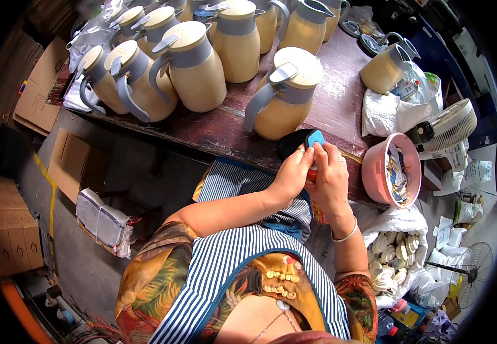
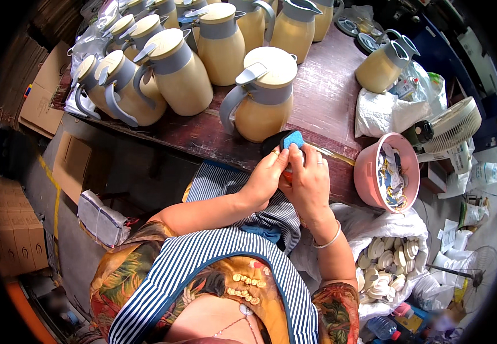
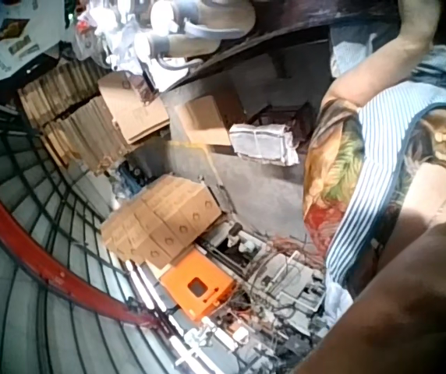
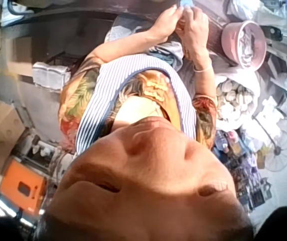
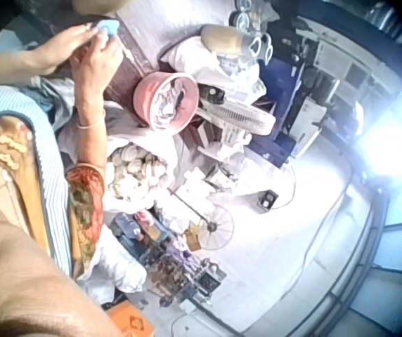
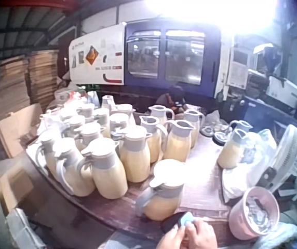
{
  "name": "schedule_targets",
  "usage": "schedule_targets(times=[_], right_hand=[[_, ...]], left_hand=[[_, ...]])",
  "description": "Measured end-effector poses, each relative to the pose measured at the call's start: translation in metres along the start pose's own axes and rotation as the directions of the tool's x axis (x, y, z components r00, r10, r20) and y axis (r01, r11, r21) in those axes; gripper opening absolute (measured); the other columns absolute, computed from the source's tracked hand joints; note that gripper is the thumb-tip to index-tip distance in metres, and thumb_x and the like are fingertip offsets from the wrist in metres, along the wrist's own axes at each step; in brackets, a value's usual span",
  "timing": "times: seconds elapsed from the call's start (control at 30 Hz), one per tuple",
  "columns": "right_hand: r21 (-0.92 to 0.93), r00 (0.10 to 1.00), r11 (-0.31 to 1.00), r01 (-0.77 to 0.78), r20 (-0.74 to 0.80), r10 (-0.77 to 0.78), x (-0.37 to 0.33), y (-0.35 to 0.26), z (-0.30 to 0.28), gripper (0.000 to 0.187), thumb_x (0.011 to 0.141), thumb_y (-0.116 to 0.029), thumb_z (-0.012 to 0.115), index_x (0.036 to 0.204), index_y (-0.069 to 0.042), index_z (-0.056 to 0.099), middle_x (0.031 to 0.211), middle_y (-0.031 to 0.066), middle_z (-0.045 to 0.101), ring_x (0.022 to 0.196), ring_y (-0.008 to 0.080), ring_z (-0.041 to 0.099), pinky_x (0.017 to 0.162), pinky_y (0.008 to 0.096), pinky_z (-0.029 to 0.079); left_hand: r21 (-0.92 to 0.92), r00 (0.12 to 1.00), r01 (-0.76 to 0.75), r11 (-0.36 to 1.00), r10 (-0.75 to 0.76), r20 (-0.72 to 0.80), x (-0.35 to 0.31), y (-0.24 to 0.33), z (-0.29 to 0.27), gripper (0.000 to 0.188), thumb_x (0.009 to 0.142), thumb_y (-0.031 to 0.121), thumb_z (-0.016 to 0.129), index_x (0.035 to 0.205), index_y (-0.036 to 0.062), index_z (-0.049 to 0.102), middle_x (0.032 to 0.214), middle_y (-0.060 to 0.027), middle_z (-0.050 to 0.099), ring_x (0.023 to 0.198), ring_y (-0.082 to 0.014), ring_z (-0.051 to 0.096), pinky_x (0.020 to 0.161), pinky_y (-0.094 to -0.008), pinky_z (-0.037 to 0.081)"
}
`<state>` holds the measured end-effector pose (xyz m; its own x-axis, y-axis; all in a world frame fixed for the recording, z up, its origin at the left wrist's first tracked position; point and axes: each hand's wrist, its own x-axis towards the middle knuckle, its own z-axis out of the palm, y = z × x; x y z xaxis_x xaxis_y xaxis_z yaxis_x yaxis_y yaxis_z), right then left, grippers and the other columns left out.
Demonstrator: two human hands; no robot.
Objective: The person assembles thermal carafes by placing lid components and seals onto the pitchers, then uses a blue cloth to wipe down the exteriors and handles before arranging them on a table.
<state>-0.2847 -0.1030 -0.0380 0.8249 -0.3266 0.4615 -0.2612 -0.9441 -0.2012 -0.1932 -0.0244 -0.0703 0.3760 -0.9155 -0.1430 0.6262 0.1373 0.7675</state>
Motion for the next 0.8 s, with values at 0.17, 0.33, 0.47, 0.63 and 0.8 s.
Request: schedule_targets(times=[0.17, 0.33, 0.47, 0.63, 0.8], right_hand=[[0.083, 0.945, 0.982, -0.170, -0.268, 0.186, 0.011, 0.027, -0.025, 0.071, 0.070, -0.008, 0.077, 0.134, -0.005, 0.046, 0.110, 0.0198, 0.058, 0.094, 0.0381, 0.062, 0.082, 0.0433, 0.052], [-0.198, 0.832, 0.945, -0.261, -0.543, 0.116, 0.045, 0.119, -0.008, 0.071, 0.084, -0.025, 0.075, 0.141, -0.005, 0.038, 0.119, 0.0224, 0.053, 0.109, 0.0390, 0.057, 0.088, 0.0470, 0.050], [-0.405, 0.814, 0.831, -0.381, -0.573, 0.093, 0.062, 0.145, -0.012, 0.077, 0.083, -0.039, 0.075, 0.142, -0.007, 0.039, 0.129, 0.0239, 0.050, 0.116, 0.0413, 0.053, 0.100, 0.0487, 0.043], [0.274, 0.983, 0.961, -0.018, -0.173, 0.068, 0.029, 0.050, -0.010, 0.061, 0.079, -0.028, 0.081, 0.130, -0.006, 0.055, 0.122, 0.0157, 0.059, 0.116, 0.0324, 0.055, 0.100, 0.0404, 0.043], [0.729, 0.836, 0.444, -0.521, 0.332, 0.436, -0.010, -0.003, 0.061, 0.017, 0.082, -0.009, 0.075, 0.091, 0.000, 0.064, 0.079, 0.0025, 0.063, 0.075, 0.0086, 0.058, 0.069, 0.0252, 0.048]], left_hand=[[-0.208, 0.983, 0.180, 0.961, -0.185, -0.003, 0.005, 0.018, -0.030, 0.039, 0.106, 0.030, 0.043, 0.130, 0.0015, 0.052, 0.123, -0.0097, 0.063, 0.113, -0.0201, 0.062, 0.098, -0.0384, 0.051], [-0.173, 0.924, 0.382, 0.908, -0.381, 0.042, -0.003, 0.036, -0.069, 0.041, 0.105, 0.029, 0.043, 0.132, -0.0009, 0.051, 0.127, -0.0129, 0.062, 0.117, -0.0242, 0.061, 0.102, -0.0425, 0.049], [0.110, 0.939, 0.319, 0.941, -0.330, 0.094, -0.008, 0.038, -0.082, 0.038, 0.104, 0.023, 0.047, 0.131, -0.0025, 0.052, 0.123, -0.0089, 0.063, 0.112, -0.0176, 0.060, 0.101, -0.0340, 0.047], [0.574, 0.964, 0.026, 0.819, -0.173, 0.204, -0.018, 0.035, -0.083, 0.032, 0.102, 0.019, 0.052, 0.126, -0.0017, 0.058, 0.113, -0.0044, 0.064, 0.103, -0.0092, 0.056, 0.094, -0.0261, 0.045], [0.877, 0.993, 0.074, 0.475, -0.115, -0.022, -0.035, 0.068, -0.090, 0.036, 0.090, 0.019, 0.068, 0.119, -0.0006, 0.062, 0.105, -0.0121, 0.068, 0.096, -0.0158, 0.064, 0.084, -0.0300, 0.052]])
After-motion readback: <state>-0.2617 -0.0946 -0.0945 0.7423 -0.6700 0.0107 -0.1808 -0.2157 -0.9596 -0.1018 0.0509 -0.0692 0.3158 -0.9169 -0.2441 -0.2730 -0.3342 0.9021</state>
